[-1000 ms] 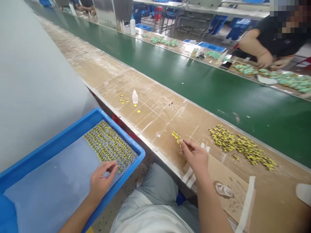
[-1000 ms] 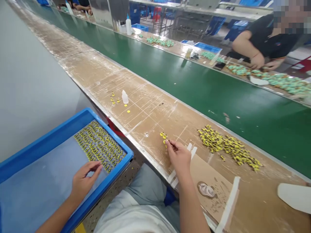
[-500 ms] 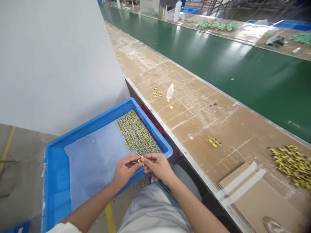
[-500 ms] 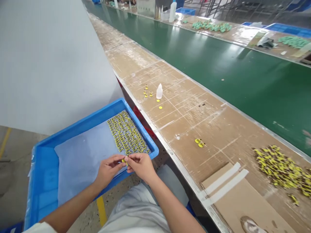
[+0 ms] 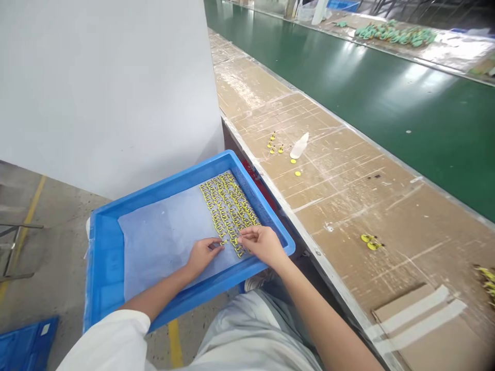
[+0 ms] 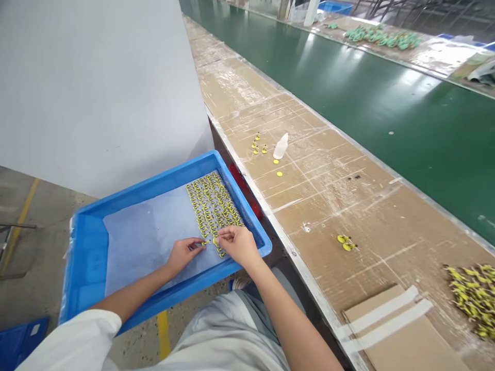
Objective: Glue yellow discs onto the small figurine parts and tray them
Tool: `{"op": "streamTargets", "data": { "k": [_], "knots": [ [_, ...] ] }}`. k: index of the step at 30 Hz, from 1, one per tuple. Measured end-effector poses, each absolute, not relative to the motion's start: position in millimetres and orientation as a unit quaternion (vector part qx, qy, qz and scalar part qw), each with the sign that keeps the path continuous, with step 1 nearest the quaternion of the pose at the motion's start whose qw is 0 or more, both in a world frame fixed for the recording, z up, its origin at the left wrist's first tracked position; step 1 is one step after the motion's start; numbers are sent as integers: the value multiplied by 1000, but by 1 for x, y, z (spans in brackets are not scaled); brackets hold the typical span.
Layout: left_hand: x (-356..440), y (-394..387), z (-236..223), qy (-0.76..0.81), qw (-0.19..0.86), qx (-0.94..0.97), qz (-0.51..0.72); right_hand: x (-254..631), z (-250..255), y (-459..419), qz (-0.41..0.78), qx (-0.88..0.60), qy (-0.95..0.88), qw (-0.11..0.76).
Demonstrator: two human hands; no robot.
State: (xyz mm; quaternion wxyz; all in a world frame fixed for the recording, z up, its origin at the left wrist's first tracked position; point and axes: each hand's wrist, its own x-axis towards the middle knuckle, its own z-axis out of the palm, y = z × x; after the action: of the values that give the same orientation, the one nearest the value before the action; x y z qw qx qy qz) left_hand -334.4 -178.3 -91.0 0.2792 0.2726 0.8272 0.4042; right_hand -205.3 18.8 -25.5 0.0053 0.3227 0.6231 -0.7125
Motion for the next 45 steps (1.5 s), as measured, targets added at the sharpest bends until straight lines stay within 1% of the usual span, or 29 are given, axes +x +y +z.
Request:
{"op": "streamTargets", "data": {
  "k": [9,19,25,31,35,38,42,45],
  "knots": [
    [-333,-175,-107,832,222,322,394,-229,-33,17,-597,287,745,78],
    [-337,-184,-113,829,202,321,411,-259,-57,-7,-445,256,833,205],
    [-330,-196,-105,812,224,356,406,-269,-59,-14,-410,236,842,259],
    [-326,-192,-111,815,223,361,394,-273,-67,-18,-402,238,835,290],
    [-326,-188,-115,819,216,364,388,-273,-70,-18,-397,247,834,293],
    [-325,-187,-117,818,215,367,386,-271,-66,-20,-382,255,845,275],
    [-325,-187,-119,820,210,367,387,-268,-57,-24,-366,259,866,223],
    [-325,-186,-120,821,206,364,389,-265,-44,-19,-363,261,880,160]
  ]
}}
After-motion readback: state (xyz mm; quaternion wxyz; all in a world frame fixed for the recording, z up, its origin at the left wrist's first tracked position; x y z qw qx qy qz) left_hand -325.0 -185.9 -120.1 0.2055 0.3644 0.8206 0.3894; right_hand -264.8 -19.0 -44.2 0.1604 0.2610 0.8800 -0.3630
